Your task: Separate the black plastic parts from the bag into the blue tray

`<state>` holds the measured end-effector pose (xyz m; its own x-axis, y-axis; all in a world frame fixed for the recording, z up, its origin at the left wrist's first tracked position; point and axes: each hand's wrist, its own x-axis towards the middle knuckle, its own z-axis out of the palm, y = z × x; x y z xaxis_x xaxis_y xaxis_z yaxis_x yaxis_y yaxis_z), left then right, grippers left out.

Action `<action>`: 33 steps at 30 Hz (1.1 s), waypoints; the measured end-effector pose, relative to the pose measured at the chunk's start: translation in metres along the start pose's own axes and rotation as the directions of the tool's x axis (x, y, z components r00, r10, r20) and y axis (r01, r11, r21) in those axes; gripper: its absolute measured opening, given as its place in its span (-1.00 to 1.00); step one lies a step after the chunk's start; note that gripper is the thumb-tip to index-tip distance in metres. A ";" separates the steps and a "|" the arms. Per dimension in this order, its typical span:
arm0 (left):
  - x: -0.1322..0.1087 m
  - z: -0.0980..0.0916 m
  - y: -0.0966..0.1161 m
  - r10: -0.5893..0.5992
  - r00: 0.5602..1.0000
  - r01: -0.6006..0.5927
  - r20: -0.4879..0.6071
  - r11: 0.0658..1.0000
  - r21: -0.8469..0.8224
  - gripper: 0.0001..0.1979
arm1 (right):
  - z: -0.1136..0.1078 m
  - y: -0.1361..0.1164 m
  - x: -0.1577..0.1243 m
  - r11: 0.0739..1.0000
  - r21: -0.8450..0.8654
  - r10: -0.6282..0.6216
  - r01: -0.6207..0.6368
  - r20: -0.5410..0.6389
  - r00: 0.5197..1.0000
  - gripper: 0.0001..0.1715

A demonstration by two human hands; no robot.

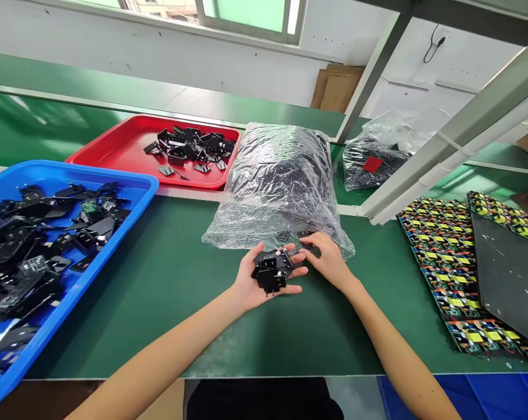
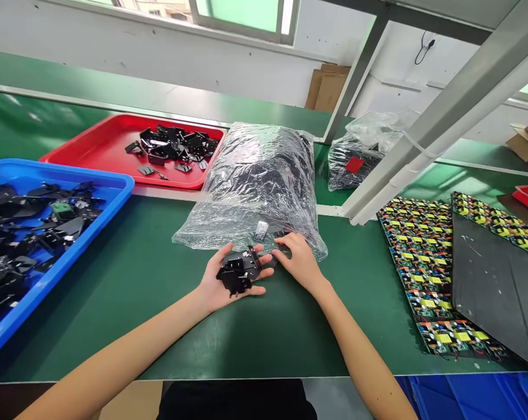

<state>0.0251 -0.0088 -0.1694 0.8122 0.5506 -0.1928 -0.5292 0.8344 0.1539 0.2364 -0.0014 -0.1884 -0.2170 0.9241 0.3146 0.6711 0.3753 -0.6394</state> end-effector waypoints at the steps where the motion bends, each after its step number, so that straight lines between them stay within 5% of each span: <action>1: 0.000 0.000 0.002 0.013 1.000 -0.013 0.003 1.000 0.003 -0.49 | -0.003 0.002 -0.001 1.000 -0.010 -0.029 0.029 0.079 0.996 -0.77; 4: 0.000 0.000 0.009 0.059 0.998 -0.059 -0.007 0.998 0.017 -0.49 | -0.012 0.006 -0.003 0.997 -0.029 -0.068 0.076 0.234 0.970 -0.70; 13: 0.002 -0.001 0.019 0.201 0.969 -0.190 -0.146 0.978 0.089 -0.52 | -0.018 0.006 -0.003 0.993 -0.059 -0.078 0.099 0.295 0.952 -0.68; 19: 0.004 0.002 0.019 0.325 0.911 -0.306 -0.255 0.945 0.113 -0.56 | -0.018 0.005 -0.001 0.996 0.000 -0.091 0.095 0.282 0.955 -0.84; 33: 0.005 -0.002 0.018 0.250 0.949 -0.238 -0.192 0.968 0.084 -0.49 | -0.027 -0.016 -0.002 0.980 0.157 -0.134 0.122 0.068 0.989 -0.87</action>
<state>0.0189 0.0087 -0.1700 0.5912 0.7357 -0.3306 -0.6850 0.6743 0.2759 0.2452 -0.0110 -0.1602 -0.3530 0.8682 0.3489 0.5199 0.4920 -0.6983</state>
